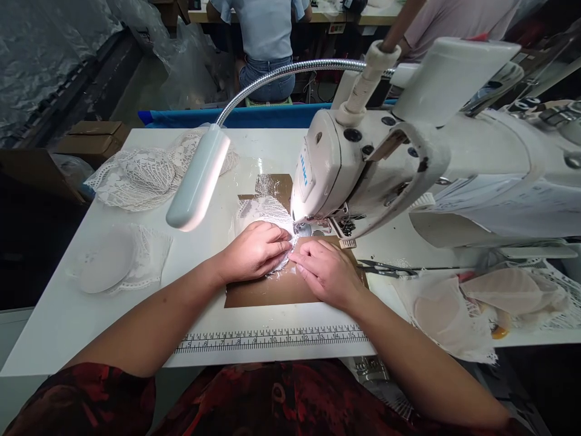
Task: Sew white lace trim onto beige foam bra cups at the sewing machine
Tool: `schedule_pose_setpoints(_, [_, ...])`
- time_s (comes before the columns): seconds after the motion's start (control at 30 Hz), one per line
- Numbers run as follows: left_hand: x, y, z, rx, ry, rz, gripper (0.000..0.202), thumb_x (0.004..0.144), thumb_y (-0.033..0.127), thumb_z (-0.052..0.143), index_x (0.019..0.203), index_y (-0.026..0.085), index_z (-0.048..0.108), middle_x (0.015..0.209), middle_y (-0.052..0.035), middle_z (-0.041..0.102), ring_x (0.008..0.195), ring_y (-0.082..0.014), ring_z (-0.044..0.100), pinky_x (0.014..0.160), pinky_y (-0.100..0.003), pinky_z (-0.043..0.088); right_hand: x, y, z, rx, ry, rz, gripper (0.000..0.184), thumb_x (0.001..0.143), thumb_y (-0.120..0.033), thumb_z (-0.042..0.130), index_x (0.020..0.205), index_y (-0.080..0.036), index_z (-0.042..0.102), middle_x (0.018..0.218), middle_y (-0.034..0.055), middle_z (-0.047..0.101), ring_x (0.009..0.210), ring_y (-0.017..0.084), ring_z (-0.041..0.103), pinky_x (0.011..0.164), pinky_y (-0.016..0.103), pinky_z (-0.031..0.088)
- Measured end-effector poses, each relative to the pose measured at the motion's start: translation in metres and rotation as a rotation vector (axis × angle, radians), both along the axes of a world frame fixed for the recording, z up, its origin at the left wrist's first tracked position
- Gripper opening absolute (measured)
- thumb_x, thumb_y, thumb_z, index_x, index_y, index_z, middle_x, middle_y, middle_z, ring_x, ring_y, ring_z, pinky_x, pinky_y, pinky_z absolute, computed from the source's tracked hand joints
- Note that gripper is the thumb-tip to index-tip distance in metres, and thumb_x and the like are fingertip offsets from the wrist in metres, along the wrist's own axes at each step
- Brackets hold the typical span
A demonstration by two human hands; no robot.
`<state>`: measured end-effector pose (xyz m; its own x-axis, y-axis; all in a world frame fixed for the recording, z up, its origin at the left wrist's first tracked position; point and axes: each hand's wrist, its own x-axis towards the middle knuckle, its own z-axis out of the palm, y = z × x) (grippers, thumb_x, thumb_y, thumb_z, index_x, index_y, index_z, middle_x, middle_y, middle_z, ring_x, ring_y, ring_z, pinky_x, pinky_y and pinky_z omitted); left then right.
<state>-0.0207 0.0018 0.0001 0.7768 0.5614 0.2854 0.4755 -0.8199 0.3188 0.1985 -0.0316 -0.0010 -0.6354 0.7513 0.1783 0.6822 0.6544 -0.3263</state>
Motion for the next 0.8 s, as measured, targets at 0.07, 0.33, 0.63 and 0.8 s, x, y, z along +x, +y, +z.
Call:
schedule_pose_setpoints(0.07, [0.0001, -0.0001, 0.0001, 0.000, 0.012, -0.002, 0.029, 0.093, 0.029, 0.045, 0.113, 0.016, 0.062, 0.113, -0.0116, 0.062, 0.100, -0.0233, 0.056, 0.087, -0.041, 0.044, 0.0000, -0.0006, 0.0007, -0.012, 0.008, 0.013, 0.028, 0.085, -0.016, 0.046, 0.102, -0.021, 0.067, 0.086, 0.0040, 0.058, 0.076, 0.016, 0.046, 0.067, 0.028, 0.034])
schedule_pose_setpoints(0.33, [0.0006, -0.0007, 0.0019, -0.004, 0.031, -0.002, 0.029, 0.093, 0.030, 0.045, 0.113, 0.018, 0.062, 0.111, -0.0117, 0.061, 0.098, -0.0234, 0.054, 0.086, -0.041, 0.043, 0.0016, 0.0005, -0.0011, -0.017, 0.072, 0.049, 0.031, 0.083, -0.014, 0.047, 0.104, -0.023, 0.068, 0.083, 0.0029, 0.058, 0.076, 0.016, 0.046, 0.068, 0.028, 0.035])
schedule_pose_setpoints(0.63, [0.0013, -0.0016, 0.0023, 0.059, 0.096, -0.031, 0.031, 0.094, 0.028, 0.044, 0.118, 0.018, 0.061, 0.113, -0.0111, 0.062, 0.097, -0.0239, 0.052, 0.086, -0.042, 0.042, -0.0005, 0.0050, -0.0052, 0.038, 0.093, -0.106, 0.035, 0.087, -0.013, 0.041, 0.112, -0.015, 0.066, 0.091, 0.0074, 0.064, 0.081, 0.018, 0.053, 0.070, 0.029, 0.041])
schedule_pose_setpoints(0.8, [-0.0018, 0.0003, 0.0016, 0.029, 0.080, -0.112, 0.032, 0.094, 0.025, 0.044, 0.120, 0.016, 0.059, 0.126, -0.0100, 0.060, 0.109, -0.0254, 0.051, 0.092, -0.043, 0.041, -0.0041, 0.0023, -0.0034, 0.127, -0.090, -0.113, 0.035, 0.084, -0.009, 0.043, 0.108, -0.016, 0.067, 0.086, 0.0064, 0.062, 0.074, 0.018, 0.048, 0.064, 0.029, 0.036])
